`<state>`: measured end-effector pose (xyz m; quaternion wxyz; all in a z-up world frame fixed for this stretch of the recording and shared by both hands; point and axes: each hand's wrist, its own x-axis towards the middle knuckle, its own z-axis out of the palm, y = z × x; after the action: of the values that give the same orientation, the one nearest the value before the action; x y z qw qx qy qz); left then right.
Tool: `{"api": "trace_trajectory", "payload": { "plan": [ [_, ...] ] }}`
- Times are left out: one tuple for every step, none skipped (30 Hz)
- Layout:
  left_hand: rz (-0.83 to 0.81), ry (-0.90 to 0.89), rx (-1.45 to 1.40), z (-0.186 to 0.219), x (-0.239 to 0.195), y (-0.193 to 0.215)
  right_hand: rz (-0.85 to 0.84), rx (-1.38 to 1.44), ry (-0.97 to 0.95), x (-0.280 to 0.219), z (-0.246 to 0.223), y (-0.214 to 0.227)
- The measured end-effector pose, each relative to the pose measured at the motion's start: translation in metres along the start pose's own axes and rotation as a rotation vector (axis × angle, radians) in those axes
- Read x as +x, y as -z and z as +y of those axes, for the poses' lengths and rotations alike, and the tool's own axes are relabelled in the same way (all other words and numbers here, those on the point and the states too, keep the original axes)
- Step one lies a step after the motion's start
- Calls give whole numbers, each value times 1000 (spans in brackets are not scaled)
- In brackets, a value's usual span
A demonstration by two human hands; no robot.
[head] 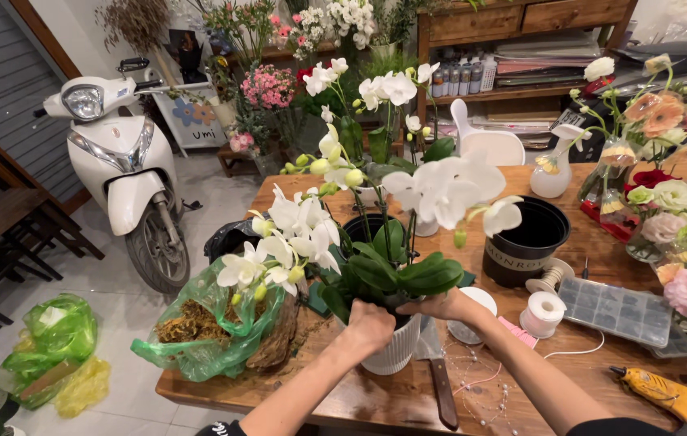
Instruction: The person arranges white orchid plants into a white ribbed pot on a wooden table. They adjust the position of the orchid stems and leaves, then insert green floral foam pieces into the pot to secure the plants.
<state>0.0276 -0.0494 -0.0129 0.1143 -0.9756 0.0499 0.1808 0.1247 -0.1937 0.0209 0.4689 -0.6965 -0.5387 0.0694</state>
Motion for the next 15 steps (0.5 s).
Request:
{"api": "trace_trajectory", "payload": {
  "plan": [
    [7, 5, 8, -1, -1, 1, 61, -82, 84, 2, -2, -1],
    [14, 9, 15, -1, -1, 0, 122, -164, 166, 3, -4, -2],
    [10, 9, 12, -1, -2, 1, 120, -162, 163, 4, -6, 0],
    [21, 14, 23, 0, -3, 1, 97, -194, 106, 4, -7, 1],
    [32, 19, 34, 1, -4, 1, 75, -226, 49, 4, -8, 2],
    [31, 17, 33, 2, -3, 3, 74, -227, 46, 5, -8, 0],
    [45, 22, 45, 3, -2, 6, 102, -233, 71, 6, -8, -2],
    [57, 24, 56, 5, -3, 7, 130, -239, 94, 4, -8, -4],
    [53, 19, 53, 8, -3, 7, 130, -238, 88, 2, -7, -6],
    [68, 25, 67, 8, -3, 9, 154, -255, 72, 3, -6, -8],
    [82, 31, 82, 9, -3, 10, 178, -273, 56, 3, -6, -10],
    [81, 28, 82, 7, -4, 10, 178, -273, 53, 1, -7, -8],
    [100, 12, 59, 5, -5, 10, 155, -227, 64, 0, -8, -6],
    [120, -3, 37, 3, -6, 10, 131, -181, 76, -1, -9, -3],
    [121, -5, 37, 2, -9, 8, 131, -182, 75, -2, -11, -4]
  ]
}}
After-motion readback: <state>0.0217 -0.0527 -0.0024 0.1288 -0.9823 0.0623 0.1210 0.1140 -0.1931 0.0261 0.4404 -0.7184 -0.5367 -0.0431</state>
